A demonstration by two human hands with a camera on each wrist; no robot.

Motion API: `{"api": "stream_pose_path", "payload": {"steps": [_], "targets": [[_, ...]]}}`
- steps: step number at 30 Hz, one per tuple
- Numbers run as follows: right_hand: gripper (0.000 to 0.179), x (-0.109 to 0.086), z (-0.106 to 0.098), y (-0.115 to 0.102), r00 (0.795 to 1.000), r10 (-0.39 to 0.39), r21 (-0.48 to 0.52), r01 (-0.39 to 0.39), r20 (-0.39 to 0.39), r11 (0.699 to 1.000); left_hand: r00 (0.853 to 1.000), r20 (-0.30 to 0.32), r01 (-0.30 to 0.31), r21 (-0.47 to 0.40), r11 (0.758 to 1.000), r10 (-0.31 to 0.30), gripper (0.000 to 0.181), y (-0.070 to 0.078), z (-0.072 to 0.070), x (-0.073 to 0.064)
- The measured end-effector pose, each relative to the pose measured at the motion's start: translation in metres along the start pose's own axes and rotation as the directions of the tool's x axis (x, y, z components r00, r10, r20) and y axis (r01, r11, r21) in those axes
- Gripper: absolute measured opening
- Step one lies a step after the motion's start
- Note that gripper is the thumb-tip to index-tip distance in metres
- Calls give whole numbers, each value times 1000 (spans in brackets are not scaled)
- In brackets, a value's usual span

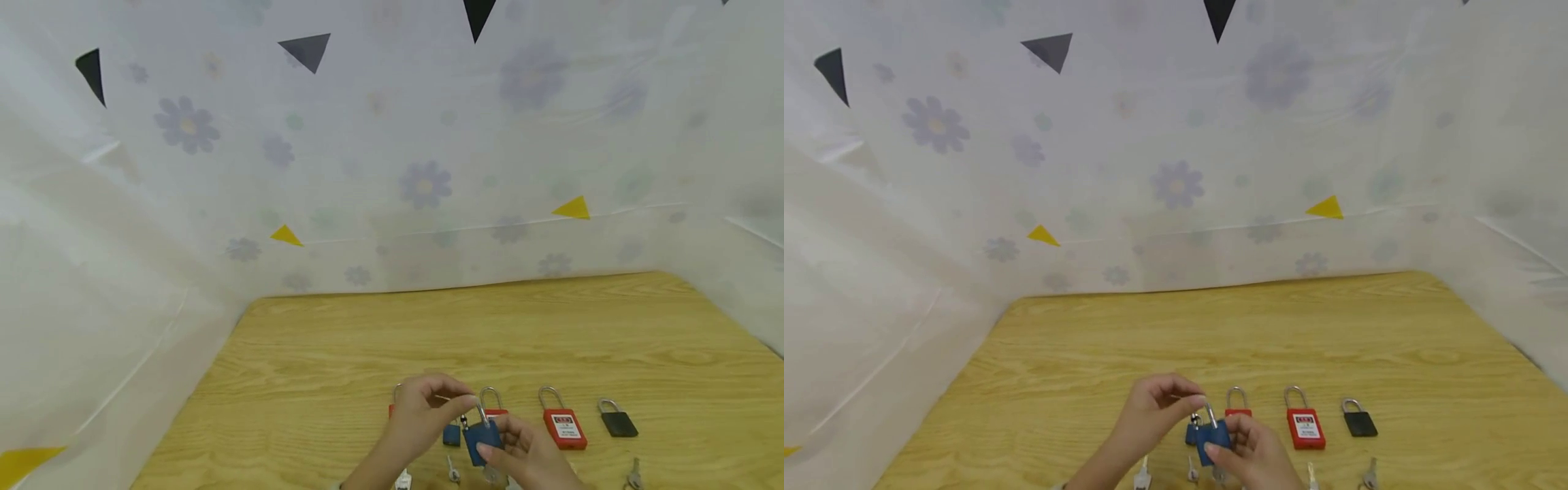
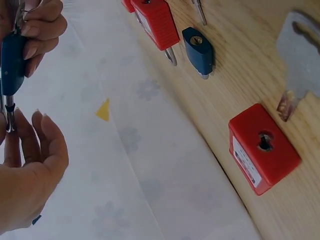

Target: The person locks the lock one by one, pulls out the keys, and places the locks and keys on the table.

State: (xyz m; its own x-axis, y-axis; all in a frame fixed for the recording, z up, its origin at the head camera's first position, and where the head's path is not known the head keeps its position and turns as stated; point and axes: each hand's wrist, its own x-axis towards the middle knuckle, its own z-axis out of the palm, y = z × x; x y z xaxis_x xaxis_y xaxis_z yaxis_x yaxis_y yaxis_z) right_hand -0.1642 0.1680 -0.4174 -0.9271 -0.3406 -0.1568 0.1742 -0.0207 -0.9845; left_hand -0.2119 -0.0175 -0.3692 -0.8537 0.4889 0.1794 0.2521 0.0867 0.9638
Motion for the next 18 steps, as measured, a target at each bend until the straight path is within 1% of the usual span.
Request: {"api": "stream_pose_path", "payload": {"steps": [2,4,6,9,11,13,16,18], "targets": [[37,-1,3,1,999,-5,-49,2,-47,999,999,-31,-22,32,999,23,22,1,3,1],[39,-2,6,2,996,1,-69,-7,-94,998,998,-44,-41,52,998,43,20,2,4,2],[41,-4,8,4,988,13,-78,-26,-156,997,998,-37,-47,52,998,49,20,3,5,2],[41,-6,12,4,969,38,-91,-62,-246,994,999,-18,-34,57,998,35,20,6,6,3],[41,-7,14,2,956,58,-83,-86,-287,993,1000,-10,-28,71,997,29,19,8,7,3],[39,-8,15,1,950,72,-67,-97,-304,993,1000,-6,-28,83,996,29,18,8,8,3],[37,-9,14,1,950,86,-41,-103,-301,994,999,-1,-52,108,993,52,17,8,11,3],[36,-9,12,4,950,97,-21,-108,-295,994,998,9,-69,109,992,69,17,9,13,3]]}}
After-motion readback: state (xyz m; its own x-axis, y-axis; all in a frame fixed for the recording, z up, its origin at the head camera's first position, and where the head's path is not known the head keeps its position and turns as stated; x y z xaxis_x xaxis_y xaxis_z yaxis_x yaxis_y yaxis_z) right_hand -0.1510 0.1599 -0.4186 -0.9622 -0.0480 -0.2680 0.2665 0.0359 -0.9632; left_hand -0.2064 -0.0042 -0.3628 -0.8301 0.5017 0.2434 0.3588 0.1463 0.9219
